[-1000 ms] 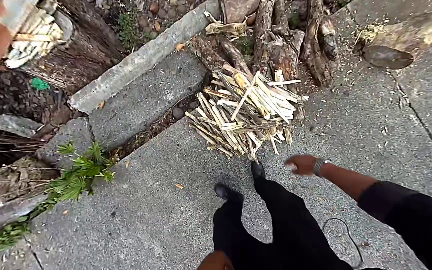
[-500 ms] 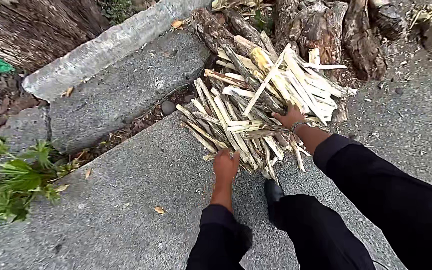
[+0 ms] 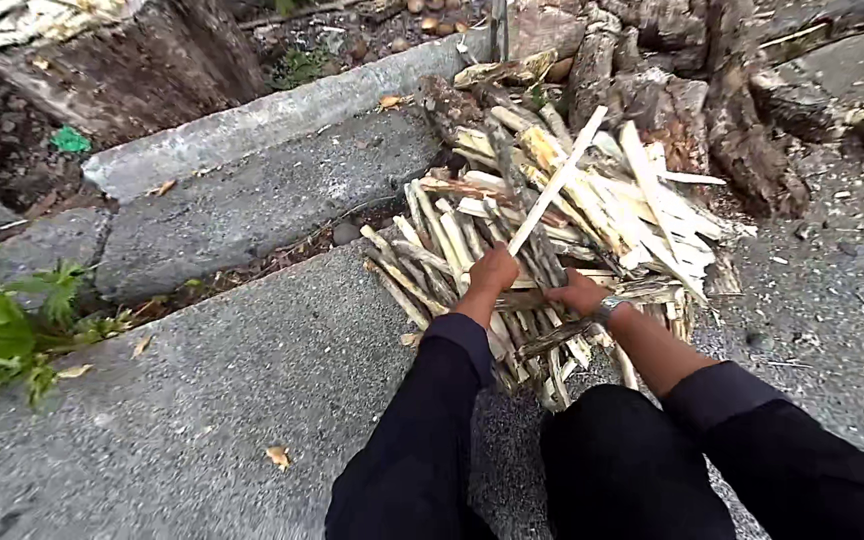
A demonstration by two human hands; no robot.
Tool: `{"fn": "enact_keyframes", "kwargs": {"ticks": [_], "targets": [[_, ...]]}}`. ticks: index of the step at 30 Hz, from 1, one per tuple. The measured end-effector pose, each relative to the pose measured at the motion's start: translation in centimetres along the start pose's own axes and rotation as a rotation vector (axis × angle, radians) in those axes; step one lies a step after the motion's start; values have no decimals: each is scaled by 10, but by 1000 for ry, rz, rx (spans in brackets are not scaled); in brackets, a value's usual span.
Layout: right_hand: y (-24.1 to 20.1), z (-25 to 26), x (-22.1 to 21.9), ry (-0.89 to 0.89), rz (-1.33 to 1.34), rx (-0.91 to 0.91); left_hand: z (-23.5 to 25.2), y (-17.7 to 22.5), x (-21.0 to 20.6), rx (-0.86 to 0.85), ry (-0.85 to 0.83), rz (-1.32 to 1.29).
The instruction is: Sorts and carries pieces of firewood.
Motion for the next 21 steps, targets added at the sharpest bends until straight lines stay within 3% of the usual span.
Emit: {"fn": "enact_keyframes", "kwargs": {"ticks": [4,7,9,12,15,18,21], "targets": [[-46,-41,-11,64,46,116,-66,-80,58,-32,191,-17],[-84,-67,-61,-107,127,221,-139,-199,71,90,371,-239],[-97,-77,-123,-327,238,234,-180,-287,38,256,440,-450],[-110,-92,-231,-550,285,192,-235,-383,-53,575,424,-728],[-102,-117,-333,-669,209,157,-272,-415,-123,795,374,-911],[-73,-142,-423,-745,178,94,-293,-425,-163,868,358,-953],[-28,-160,-483,-970,-124,125,-301,-442,-204,908,325,-877]]}}
Point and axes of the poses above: each hand's wrist, its own z-axis towards the middle knuckle, its own x-axis out of the back of the hand, y = z × x, the point moved 9 cm from there along z, towards the middle knuckle, and after that the axes turned 15 degrees about z, right-handed, at the moved point
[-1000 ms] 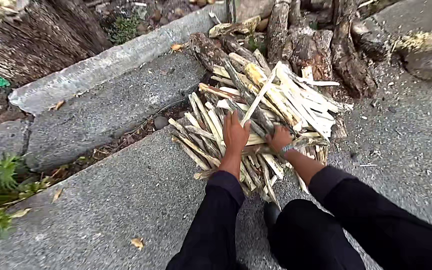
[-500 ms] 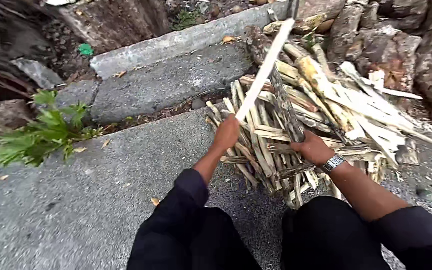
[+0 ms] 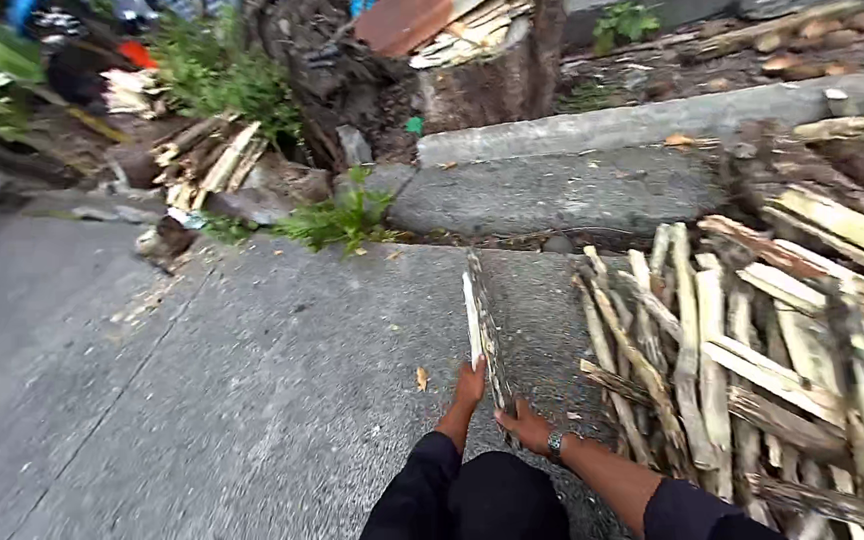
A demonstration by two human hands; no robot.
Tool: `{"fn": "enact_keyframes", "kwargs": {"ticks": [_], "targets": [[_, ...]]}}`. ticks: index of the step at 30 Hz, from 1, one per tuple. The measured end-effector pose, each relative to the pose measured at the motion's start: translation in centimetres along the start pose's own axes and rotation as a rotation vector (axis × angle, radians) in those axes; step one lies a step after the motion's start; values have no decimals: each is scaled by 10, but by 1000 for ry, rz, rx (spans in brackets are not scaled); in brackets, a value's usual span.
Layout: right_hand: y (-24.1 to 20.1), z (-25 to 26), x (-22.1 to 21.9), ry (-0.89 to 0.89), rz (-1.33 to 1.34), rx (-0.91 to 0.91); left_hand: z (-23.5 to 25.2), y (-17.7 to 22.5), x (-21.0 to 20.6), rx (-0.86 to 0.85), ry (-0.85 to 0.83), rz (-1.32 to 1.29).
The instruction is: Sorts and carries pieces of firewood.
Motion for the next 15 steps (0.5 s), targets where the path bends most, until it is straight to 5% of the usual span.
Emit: {"fn": "enact_keyframes", "kwargs": {"ticks": [3,5,8,11,15], "targets": [[23,-3,1,-312,-430,-58,10,-42,-19,35,-27,143],[-6,-23,57,-268,-717,33,18,-54,-29,6,-41,228],[-80,-90,173,75,-902,172,16,-41,-16,11,-9,339],[-101,-193,286,519,-862,340,18,13,6,-74,88,465],[-7,-313,390,907,-895,184,3,135,-13,-520,-98,597]]}}
Point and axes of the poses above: each hand's wrist, its own z-axis towards the middle knuckle, its own x-axis out of the back of the hand, y = z × x, the point moved 9 cm from there along z, towards the middle knuckle, and after that the axes turned 15 degrees about z, right-handed, at the moved point
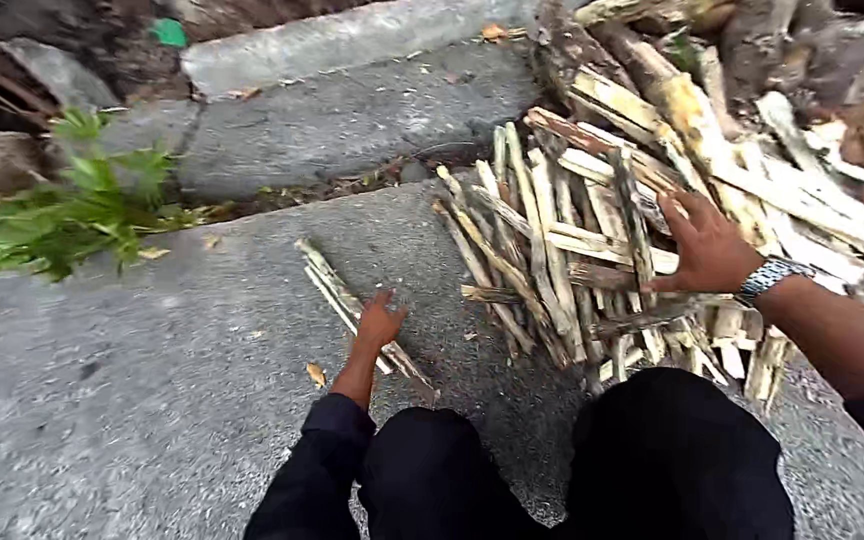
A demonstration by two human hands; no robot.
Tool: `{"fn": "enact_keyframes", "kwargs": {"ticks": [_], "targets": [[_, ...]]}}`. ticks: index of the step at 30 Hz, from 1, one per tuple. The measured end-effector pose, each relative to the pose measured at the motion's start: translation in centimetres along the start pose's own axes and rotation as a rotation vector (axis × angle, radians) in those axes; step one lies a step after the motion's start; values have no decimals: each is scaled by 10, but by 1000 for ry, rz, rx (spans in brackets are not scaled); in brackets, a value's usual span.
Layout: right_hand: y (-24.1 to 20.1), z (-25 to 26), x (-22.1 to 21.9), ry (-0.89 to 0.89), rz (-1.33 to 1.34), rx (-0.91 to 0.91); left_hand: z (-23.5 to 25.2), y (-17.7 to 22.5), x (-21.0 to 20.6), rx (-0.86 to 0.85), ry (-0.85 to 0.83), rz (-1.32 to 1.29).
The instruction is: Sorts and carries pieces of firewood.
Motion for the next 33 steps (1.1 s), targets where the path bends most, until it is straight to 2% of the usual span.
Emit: {"fn": "enact_keyframes", "kwargs": {"ticks": [2,4,5,8,11,14,16,19,22,25,27,30,33], "targets": [[54,-37,-27,-154,-55,-190,8,69,7,-254,-98,113],[70,-65,-62,-293,-112,-259,9,141,3,-435,-141,260],[71,-70,-72,-300,-117,-276,8,175,-2,-489,-148,335],[73,-75,-91,-186,-123,-291,15,236,-47,-476,-142,490],[74,-71,-96,-146,-120,-360,36,237,-96,-344,-125,535],[71,-71,-87,-160,-89,-386,34,215,-120,-442,-274,633],[66,-76,-76,-146,-50,-383,19,205,-110,-551,-387,661],[56,-86,-57,-64,69,-393,-23,201,-54,-606,-502,656],[53,-94,-43,-40,183,-449,-52,167,36,-541,-426,756],[39,-88,-27,-8,364,-456,-95,90,129,-394,-294,780],[13,-69,-20,-35,504,-383,-130,24,165,-280,-252,699],[-56,-26,-24,-163,667,-239,-189,-77,176,-82,-288,395],[-135,25,-51,-319,773,-172,-248,-145,153,132,-231,-9]]}}
Point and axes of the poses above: each hand's wrist, its own z-axis towards the middle knuckle, its own x-axis out of the back of the hand, y = z × x, the point moved 9 cm from there along z, towards the middle knuckle, and after that the axes turned 15 degrees about z, right-handed, at the moved point
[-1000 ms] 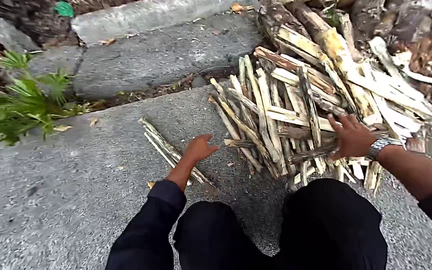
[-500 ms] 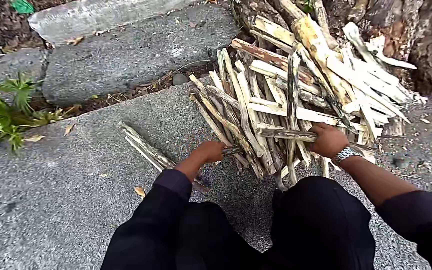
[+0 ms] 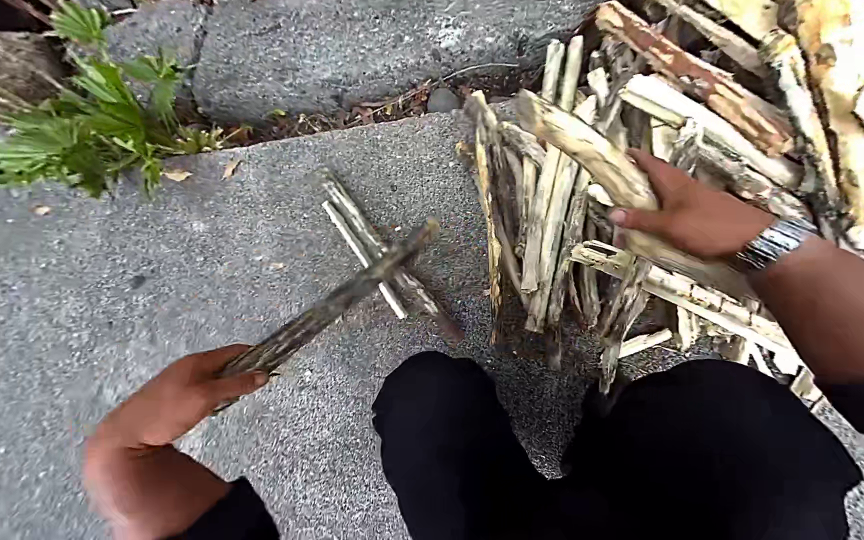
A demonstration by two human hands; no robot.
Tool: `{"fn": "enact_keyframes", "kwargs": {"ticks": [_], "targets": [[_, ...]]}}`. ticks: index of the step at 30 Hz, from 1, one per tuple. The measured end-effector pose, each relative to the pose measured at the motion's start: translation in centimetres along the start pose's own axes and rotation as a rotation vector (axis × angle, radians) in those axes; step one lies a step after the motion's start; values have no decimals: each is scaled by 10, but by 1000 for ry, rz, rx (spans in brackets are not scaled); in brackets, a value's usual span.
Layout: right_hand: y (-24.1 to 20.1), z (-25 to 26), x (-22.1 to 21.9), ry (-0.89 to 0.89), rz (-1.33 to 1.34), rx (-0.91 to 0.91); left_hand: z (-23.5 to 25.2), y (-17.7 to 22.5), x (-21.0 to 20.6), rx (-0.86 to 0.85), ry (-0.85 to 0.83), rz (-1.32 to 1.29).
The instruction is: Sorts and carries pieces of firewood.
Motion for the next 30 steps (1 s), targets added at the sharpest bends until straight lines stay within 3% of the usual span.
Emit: {"fn": "enact_keyframes", "kwargs": {"ticks": [3,7,9,11,14,17,20,23,25,28,30], "targets": [[-28,57,-87,-96,209,-37,-1,-18,-65,119,172,-419],[-22,126,-203,-129,398,-45,81,21,-170,145,276,-766],[4,138,-244,-143,372,-116,128,37,-215,169,182,-767],[23,138,-254,-139,189,-95,172,34,-236,200,146,-642],[28,134,-196,13,-278,79,221,6,-227,334,280,-613],[19,114,-82,343,-518,166,261,0,-212,433,291,-589],[19,62,33,735,-493,84,288,20,-198,588,280,-493],[54,-1,95,993,-258,-200,306,48,-202,670,334,-358],[102,-24,102,999,-127,-399,319,65,-204,597,368,-247],[174,-14,105,819,-119,-540,322,96,-194,381,378,-129],[171,-6,96,738,-123,-540,316,118,-184,173,399,-12]]}}
Point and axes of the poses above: each hand's wrist, its own z-axis towards the middle knuckle, its own x-axis out of the back of the hand, y = z × x, the point moved 9 cm from there along z, towards the middle knuckle, and after that the axes turned 15 degrees about z, right-handed, at the moved point
